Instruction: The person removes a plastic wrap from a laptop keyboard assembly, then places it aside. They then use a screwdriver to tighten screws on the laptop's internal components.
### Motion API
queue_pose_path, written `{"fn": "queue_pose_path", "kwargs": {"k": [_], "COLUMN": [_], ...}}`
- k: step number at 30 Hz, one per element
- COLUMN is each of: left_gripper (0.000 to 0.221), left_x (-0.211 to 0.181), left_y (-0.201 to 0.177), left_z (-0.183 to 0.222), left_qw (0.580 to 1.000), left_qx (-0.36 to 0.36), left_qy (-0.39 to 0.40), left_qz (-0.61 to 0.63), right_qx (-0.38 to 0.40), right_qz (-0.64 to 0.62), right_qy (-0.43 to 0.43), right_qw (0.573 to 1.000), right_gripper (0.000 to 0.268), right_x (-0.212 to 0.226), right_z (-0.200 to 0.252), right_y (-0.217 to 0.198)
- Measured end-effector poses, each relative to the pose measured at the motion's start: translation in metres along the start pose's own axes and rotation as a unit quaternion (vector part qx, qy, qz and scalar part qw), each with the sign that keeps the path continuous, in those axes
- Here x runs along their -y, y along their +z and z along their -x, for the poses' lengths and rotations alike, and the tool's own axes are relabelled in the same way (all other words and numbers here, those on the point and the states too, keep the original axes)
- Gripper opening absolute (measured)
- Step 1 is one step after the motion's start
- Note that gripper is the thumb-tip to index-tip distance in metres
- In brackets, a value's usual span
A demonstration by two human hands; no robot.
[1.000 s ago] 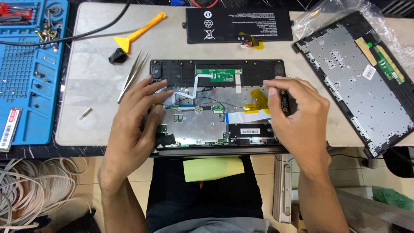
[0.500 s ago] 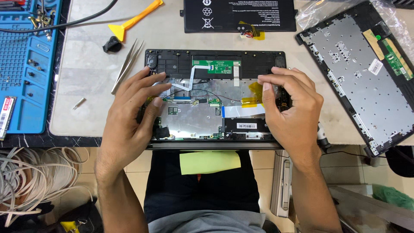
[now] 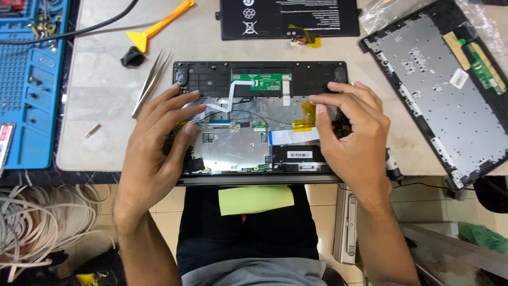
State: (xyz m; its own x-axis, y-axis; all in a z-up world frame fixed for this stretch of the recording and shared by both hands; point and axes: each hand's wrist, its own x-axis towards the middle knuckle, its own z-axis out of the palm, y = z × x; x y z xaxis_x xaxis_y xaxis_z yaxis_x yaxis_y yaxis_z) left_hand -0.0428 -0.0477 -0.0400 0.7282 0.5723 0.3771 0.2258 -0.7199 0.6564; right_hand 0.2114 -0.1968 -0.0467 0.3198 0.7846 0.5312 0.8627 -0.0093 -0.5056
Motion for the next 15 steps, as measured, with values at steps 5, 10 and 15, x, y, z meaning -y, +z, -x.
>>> {"fn": "queue_pose_path", "kwargs": {"k": [5,10,15], "left_gripper": [0.026,0.026,0.03], "left_x": [-0.003,-0.007,-0.014], "left_y": [0.0,-0.001,-0.001], "left_z": [0.0,-0.002,-0.006], "left_qw": [1.0,1.0,0.998], "left_qx": [0.005,0.019,0.051], "left_qy": [-0.003,-0.011,-0.021], "left_qz": [-0.007,0.004,-0.015], "right_qx": [-0.001,-0.015,-0.018], "right_qz": [-0.008,-0.015,-0.016], "right_qy": [0.003,-0.012,-0.026], "right_qw": [1.0,1.0,0.999], "right_gripper": [0.013,0.015,0.015], "right_x": [-0.001,-0.009,-0.011], "right_z": [0.0,0.004,0.005], "right_y": [0.0,0.003,0.002]}}
